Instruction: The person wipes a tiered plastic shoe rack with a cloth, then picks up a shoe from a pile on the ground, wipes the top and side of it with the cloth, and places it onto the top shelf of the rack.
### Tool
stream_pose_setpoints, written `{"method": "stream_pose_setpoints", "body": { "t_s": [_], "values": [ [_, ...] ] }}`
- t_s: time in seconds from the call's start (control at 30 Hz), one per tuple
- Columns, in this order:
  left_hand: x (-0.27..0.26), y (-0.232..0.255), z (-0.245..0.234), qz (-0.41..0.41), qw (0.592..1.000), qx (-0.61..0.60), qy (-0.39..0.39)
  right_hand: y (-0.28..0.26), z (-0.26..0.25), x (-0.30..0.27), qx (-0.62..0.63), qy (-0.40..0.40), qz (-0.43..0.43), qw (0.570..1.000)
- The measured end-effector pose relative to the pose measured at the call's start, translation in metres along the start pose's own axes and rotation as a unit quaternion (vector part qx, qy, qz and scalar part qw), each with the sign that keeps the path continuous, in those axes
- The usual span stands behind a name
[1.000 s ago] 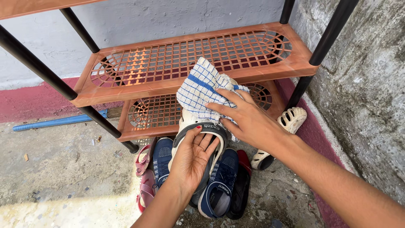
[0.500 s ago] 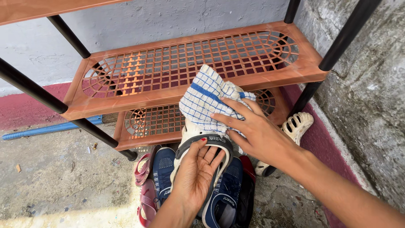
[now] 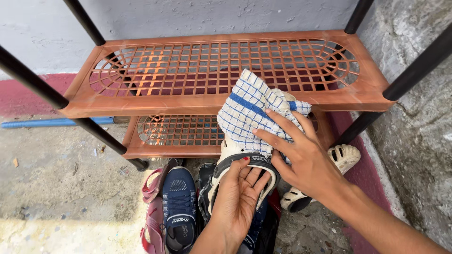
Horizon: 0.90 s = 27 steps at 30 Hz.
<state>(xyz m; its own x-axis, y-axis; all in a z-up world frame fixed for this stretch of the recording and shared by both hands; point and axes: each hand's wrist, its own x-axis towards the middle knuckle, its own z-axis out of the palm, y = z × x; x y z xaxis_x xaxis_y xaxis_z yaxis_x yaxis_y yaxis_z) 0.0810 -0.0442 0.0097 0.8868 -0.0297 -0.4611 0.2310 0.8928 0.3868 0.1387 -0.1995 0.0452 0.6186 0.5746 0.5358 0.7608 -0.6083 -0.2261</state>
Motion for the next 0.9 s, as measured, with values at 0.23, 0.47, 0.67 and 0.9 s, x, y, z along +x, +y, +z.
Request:
{"method": "stream_pose_setpoints", "body": {
  "t_s": [0.23,0.47,0.67,0.9],
  "values": [
    [-0.002,-0.02,0.005,0.046,0.997,0.054,-0.038,0.017,-0.02,-0.024,0.021,0.027,-0.041,0.999],
    [-0.004,-0.001,0.058,0.002,0.999,0.049,-0.002,0.029,-0.054,0.016,-0.004,0.018,-0.059,0.998],
    [0.012,0.015,0.078,-0.008,1.0,0.005,0.022,0.052,-0.047,0.051,0.036,-0.017,-0.062,0.997],
    [0.026,0.026,0.079,-0.012,0.999,0.038,0.019,0.067,-0.031,0.048,0.019,0.033,-0.048,0.998]
  ]
}}
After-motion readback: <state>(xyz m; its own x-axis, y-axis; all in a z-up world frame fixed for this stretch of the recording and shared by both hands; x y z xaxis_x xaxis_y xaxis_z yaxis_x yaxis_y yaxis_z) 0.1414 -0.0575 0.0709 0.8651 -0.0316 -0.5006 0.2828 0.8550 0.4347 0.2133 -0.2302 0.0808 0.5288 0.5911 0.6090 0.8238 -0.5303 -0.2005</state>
